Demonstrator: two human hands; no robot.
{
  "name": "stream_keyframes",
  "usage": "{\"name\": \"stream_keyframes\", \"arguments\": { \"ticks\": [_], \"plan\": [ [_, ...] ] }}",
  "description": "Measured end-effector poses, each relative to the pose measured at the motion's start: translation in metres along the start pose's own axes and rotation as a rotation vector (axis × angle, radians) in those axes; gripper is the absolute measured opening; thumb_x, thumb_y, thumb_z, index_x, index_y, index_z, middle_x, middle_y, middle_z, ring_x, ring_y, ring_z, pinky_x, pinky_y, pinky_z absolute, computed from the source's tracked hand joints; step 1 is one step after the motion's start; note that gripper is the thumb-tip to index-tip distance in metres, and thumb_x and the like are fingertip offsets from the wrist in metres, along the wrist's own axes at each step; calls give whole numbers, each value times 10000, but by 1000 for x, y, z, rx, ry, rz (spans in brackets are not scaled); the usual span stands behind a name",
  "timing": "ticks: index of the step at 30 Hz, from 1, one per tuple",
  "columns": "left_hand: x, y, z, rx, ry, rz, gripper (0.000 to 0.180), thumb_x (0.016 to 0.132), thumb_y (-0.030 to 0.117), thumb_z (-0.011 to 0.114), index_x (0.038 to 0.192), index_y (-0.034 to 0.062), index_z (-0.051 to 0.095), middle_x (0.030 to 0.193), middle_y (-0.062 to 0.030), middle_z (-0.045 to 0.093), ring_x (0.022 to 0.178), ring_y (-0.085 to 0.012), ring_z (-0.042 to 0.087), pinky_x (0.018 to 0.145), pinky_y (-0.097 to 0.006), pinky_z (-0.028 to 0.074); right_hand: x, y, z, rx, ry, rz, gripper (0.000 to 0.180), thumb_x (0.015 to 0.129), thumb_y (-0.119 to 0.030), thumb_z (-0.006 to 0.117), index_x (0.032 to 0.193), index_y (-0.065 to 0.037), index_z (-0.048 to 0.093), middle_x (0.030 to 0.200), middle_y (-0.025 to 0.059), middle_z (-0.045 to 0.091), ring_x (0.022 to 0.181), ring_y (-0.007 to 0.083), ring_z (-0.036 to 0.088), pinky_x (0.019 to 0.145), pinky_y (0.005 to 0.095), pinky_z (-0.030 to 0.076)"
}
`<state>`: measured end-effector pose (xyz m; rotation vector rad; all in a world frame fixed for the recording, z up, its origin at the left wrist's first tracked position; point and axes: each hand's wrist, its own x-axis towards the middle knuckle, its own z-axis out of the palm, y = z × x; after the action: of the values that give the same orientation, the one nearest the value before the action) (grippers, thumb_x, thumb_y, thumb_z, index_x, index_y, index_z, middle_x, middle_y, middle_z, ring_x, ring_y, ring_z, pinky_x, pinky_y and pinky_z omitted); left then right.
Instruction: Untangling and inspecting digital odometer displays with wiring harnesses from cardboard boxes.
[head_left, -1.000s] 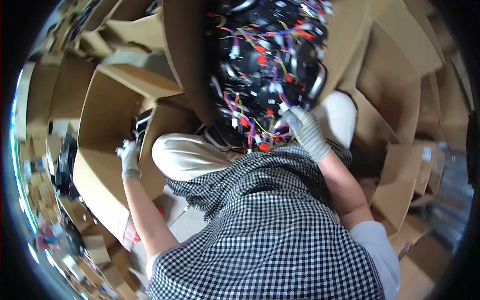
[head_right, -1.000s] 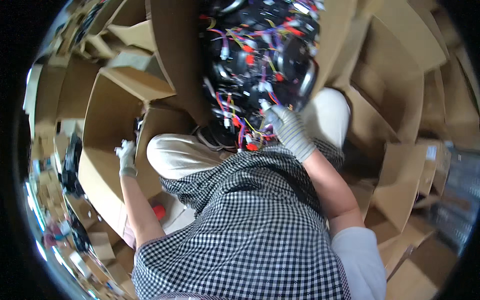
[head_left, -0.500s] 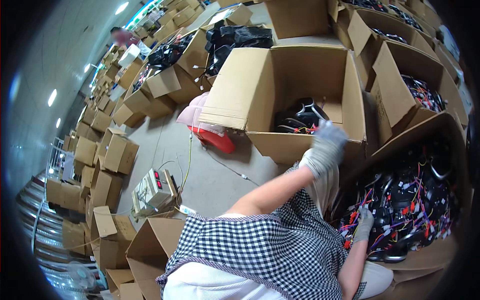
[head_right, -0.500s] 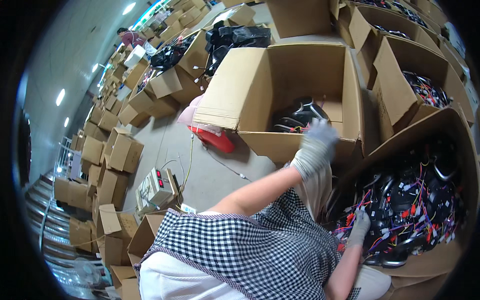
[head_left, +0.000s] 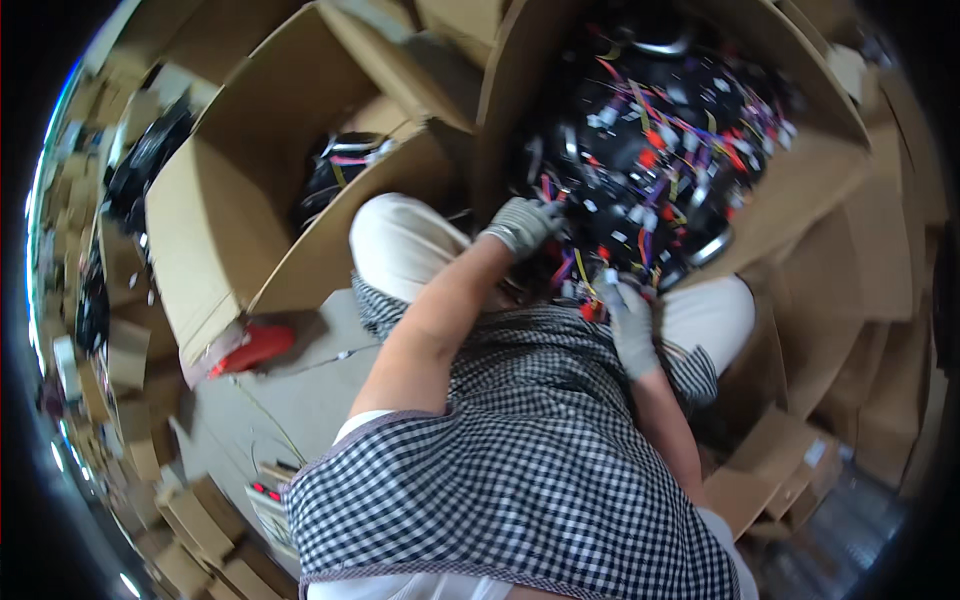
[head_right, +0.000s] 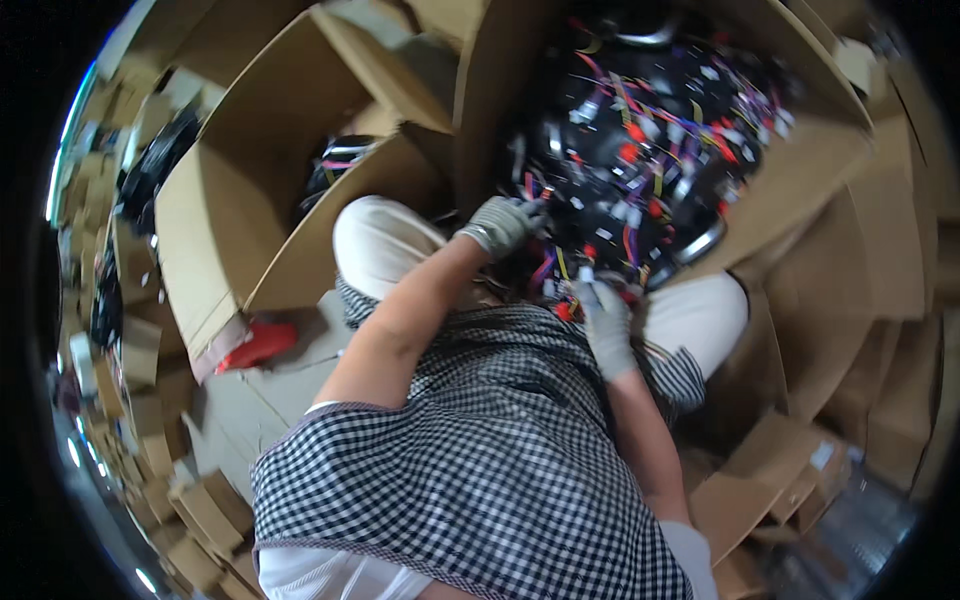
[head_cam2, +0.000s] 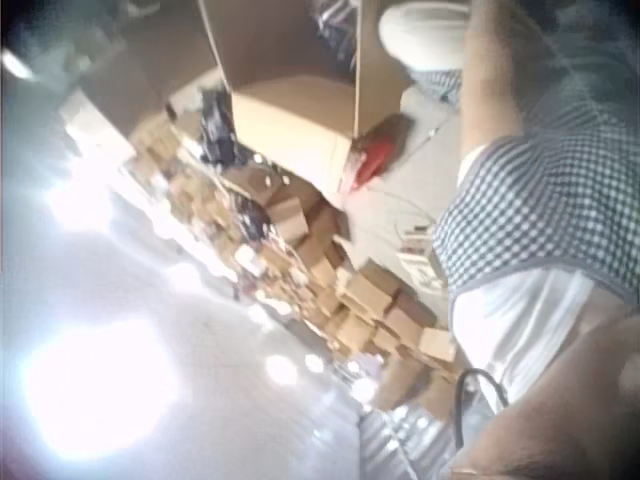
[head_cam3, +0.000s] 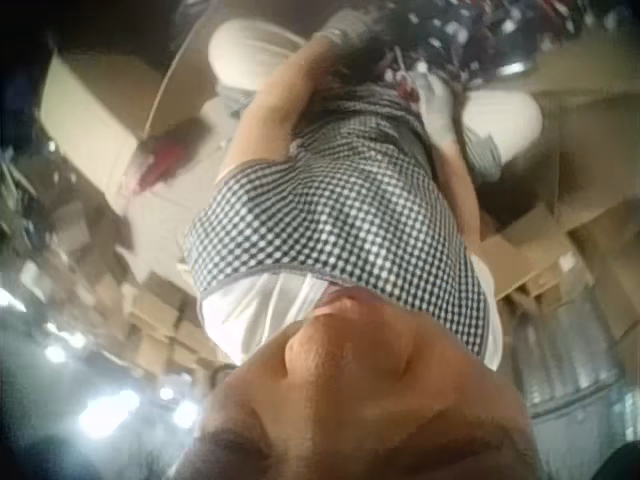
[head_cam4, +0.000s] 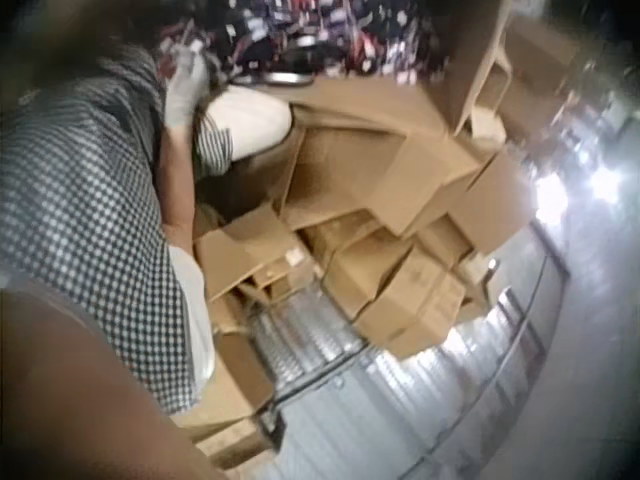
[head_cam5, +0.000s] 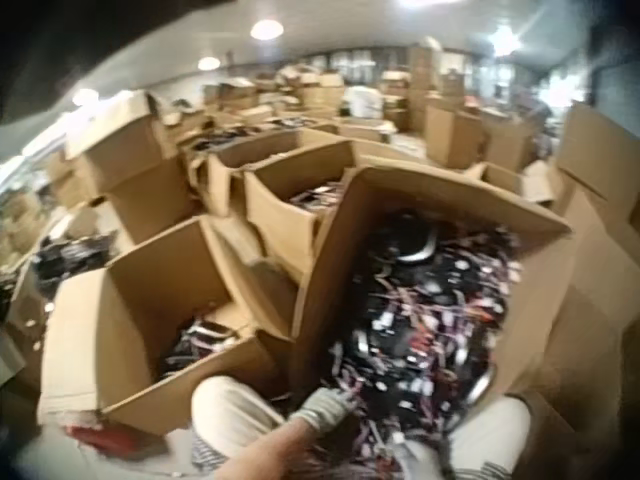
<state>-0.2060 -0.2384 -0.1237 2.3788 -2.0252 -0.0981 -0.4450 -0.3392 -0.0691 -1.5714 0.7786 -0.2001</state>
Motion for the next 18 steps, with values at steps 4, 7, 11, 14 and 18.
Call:
{"name": "stream_keyframes", "arguments": {
  "ticks": [4, 7, 11, 14, 18],
  "plan": [
    [11, -9, 19, -131, -181, -87, 289, 808, 321, 591, 1073, 212, 625, 1175, -86, 571, 1030, -274, 587, 810, -411, 499, 8, 0, 4, -68, -43, -26, 327, 890, -290, 551, 977, 10, 649, 871, 127, 651, 810, 180, 588, 776, 307, 443],
    [9, 1, -31, -724, -114, -304, 199, 880, 207, 571, 994, 51, 619, 912, -120, 658, 853, -259, 619, 768, -368, 483, 3, -5, 5, 99, -27, -60, 296, 891, -260, 555, 955, 14, 647, 879, 108, 656, 809, 162, 593, 781, 298, 454],
    [-3, 5, -62, -1042, 321, -539, 315, 957, 325, 494, 896, 26, 571, 749, -132, 546, 640, -203, 464, 642, -307, 437, -8, -16, -5, 419, -21, 40, 331, 922, -296, 556, 1016, 10, 643, 926, 67, 664, 844, 132, 613, 794, 250, 472],
    [-38, 39, -79, -1083, 371, -387, 238, 968, 253, 485, 891, 35, 542, 739, 13, 502, 680, -73, 429, 633, -227, 401, -20, -48, -10, 453, -89, 62, 367, 930, -329, 545, 1040, 9, 636, 928, 63, 662, 813, 106, 617, 760, 232, 481],
    [-72, 78, -141, -1101, 552, -436, 183, 941, 178, 490, 877, 19, 551, 757, -42, 530, 672, -118, 477, 642, -261, 420, -26, -67, -13, 381, -236, -35, 379, 933, -378, 521, 1014, -30, 647, 821, 39, 650, 707, 86, 596, 665, 220, 466]
  ]
}}
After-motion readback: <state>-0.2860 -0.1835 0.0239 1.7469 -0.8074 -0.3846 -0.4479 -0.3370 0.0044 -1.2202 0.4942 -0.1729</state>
